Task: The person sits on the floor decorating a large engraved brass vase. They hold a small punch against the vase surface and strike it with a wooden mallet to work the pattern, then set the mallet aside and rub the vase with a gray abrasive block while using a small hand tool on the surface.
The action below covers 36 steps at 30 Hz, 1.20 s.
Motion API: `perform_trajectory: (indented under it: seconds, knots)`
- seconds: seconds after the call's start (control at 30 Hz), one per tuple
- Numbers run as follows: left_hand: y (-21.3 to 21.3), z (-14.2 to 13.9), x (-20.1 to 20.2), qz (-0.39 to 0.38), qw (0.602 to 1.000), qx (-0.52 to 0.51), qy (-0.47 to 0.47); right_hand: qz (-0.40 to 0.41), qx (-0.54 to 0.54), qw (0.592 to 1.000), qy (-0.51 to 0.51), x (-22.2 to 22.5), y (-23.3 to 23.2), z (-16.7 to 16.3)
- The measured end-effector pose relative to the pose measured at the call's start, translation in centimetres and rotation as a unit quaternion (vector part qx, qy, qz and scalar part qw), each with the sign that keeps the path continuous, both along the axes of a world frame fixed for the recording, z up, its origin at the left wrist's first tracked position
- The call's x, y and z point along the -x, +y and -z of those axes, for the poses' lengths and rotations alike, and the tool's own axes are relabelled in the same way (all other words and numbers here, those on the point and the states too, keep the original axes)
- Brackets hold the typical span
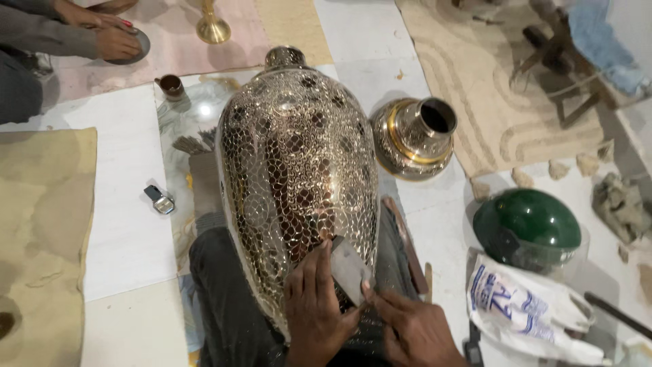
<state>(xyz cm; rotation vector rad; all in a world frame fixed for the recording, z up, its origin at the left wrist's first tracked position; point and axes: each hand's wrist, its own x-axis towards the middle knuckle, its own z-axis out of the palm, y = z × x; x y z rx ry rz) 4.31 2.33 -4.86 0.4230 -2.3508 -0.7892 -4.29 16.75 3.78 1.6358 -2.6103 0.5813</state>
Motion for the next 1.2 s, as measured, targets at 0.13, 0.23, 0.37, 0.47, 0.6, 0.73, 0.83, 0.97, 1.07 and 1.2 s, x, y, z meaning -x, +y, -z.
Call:
perform_trajectory:
  seconds: [0.13, 0.23, 0.37, 0.47, 0.6, 0.73, 0.83, 0.97, 1.07, 1.2]
  knots:
    - [0.0, 0.1, -0.1, -0.005, 1.0, 0.012, -0.005, 0.018, -0.016, 0.999, 0.024, 0.8, -1.2, 0.0]
    - [0.0, 0.2, -0.2, -0.009, 1.0, -0.001, -0.012, 0.052, -0.081, 0.987, -0.129, 1.0, -1.2, 0.1]
    - [0.0, 0.2, -0.1, -0.003, 1.0, -0.004, -0.019, 0.049, -0.075, 0.991, -0.104, 0.6, -0.5, 0.1]
    - [0.1, 0.0, -0.1, -0.004, 1.0, -0.003, -0.008, 0.056, -0.071, 0.988, -0.124, 0.6, -0.6, 0.1]
    - [0.1, -0.2, -0.2, -0.004, 1.0, -0.005, 0.002, 0.039, -0.058, 0.986, -0.153, 1.2, -1.5, 0.0]
    - [0.1, -0.2, -0.2, -0.01, 1.0, 0.006, -0.016, 0.012, -0.024, 1.0, -0.012, 0.2, -0.8, -1.3]
    - [0.1, -0.2, -0.1, -0.009, 1.0, -0.003, -0.009, 0.017, -0.013, 1.0, 0.009, 0.3, -1.1, -1.4]
    - [0.0, -0.1, -0.3, -0.005, 1.0, -0.006, -0.01, 0.094, -0.126, 0.962, -0.222, 1.2, -2.0, -1.1]
    - [0.2, 0.2, -0.3, 0.002, 1.0, -0.017, -0.012, 0.038, -0.049, 0.996, -0.072, 0.6, -1.6, -1.7]
    - [0.5, 0.5, -0.1, -0.023, 0.999, -0.003, -0.034, -0.006, 0.021, 0.994, 0.109, 0.4, -1.6, -2.8]
